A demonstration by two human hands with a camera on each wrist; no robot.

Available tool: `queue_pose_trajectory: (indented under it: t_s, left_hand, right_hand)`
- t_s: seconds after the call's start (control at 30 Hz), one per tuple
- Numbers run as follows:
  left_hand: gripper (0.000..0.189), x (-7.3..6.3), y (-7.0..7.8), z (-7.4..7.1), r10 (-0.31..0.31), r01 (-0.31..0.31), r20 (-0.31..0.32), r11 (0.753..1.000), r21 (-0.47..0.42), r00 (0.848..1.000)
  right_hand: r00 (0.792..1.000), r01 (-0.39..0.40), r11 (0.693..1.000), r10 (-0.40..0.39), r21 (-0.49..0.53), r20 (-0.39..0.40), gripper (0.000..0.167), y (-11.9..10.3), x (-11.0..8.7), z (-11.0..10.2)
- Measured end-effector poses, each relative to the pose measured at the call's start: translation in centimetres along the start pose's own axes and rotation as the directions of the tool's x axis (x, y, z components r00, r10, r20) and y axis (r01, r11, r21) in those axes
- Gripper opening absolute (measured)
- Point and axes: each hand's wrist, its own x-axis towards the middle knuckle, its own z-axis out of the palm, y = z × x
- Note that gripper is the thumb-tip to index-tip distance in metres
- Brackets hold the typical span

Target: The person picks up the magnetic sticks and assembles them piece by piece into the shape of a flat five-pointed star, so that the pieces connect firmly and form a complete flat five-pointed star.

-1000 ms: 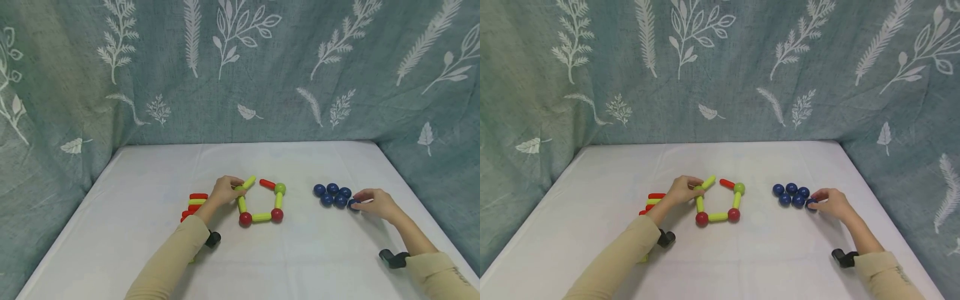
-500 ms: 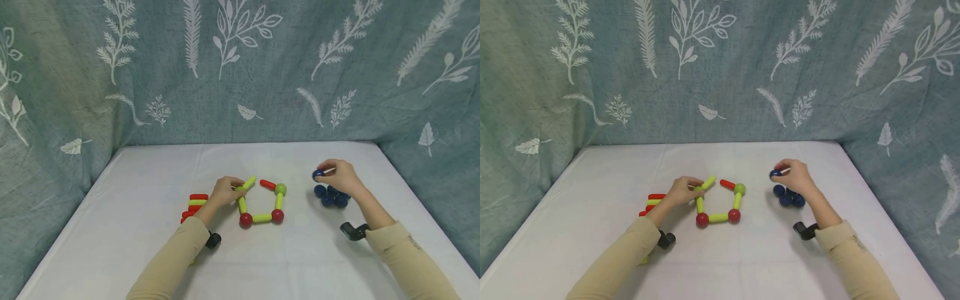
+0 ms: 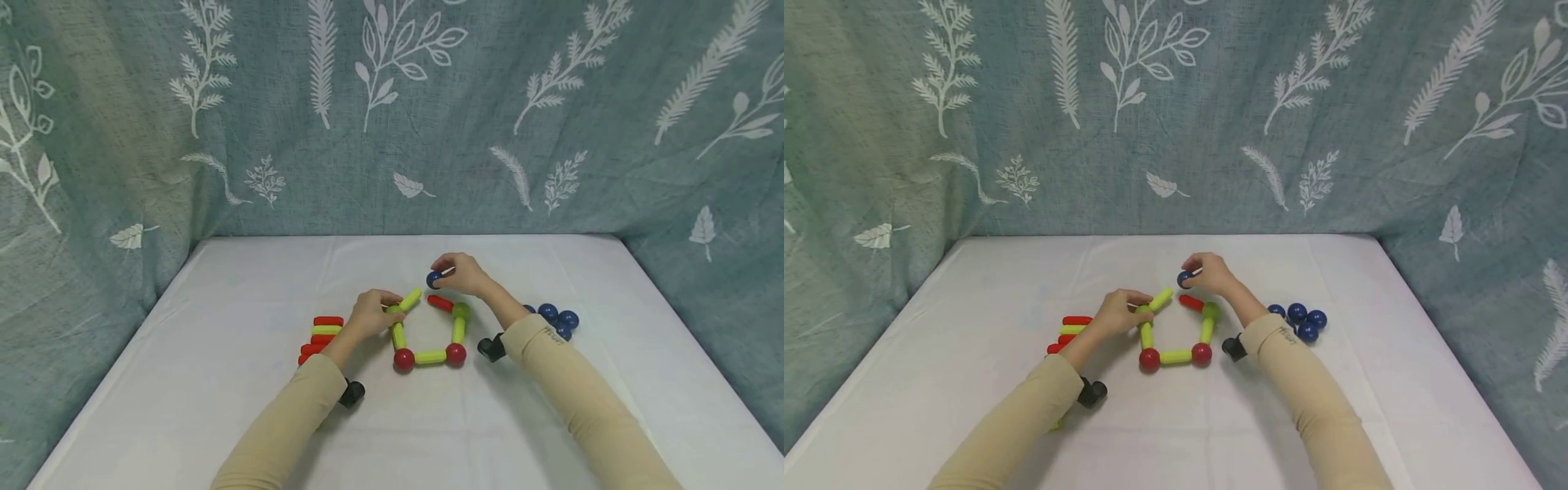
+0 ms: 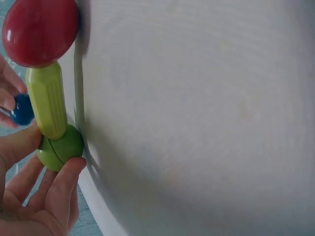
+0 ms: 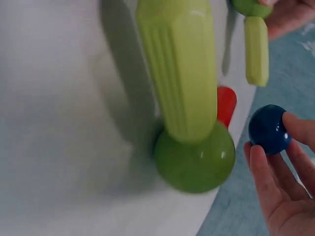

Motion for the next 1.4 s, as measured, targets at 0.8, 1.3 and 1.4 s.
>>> queue_pose_trajectory:
  t_s: [0.8,1.3,1.4]
  left_hand:
    - [0.031,-0.3,0.0,0.5,0.001,-0.002,-0.025,0.999,-0.035,1.0]
    - [0.03,-0.2,-0.3,0.1,0.031,-0.031,-0.02,0.999,-0.008,0.999]
    - [0.03,-0.3,-0.4,-0.1,0.04,-0.041,-0.011,0.999,-0.008,0.999]
  right_hand:
    - [0.979,-0.126,0.972,0.155,-0.198,0.134,0.038,2.5,-2.7,0.1]
    - [0.978,-0.204,0.979,0.203,-0.021,-0.049,0.028,3.6,-4.1,1.4]
    - [0.976,-0.211,0.978,0.211,0.005,-0.051,0.029,3.6,-4.2,1.6]
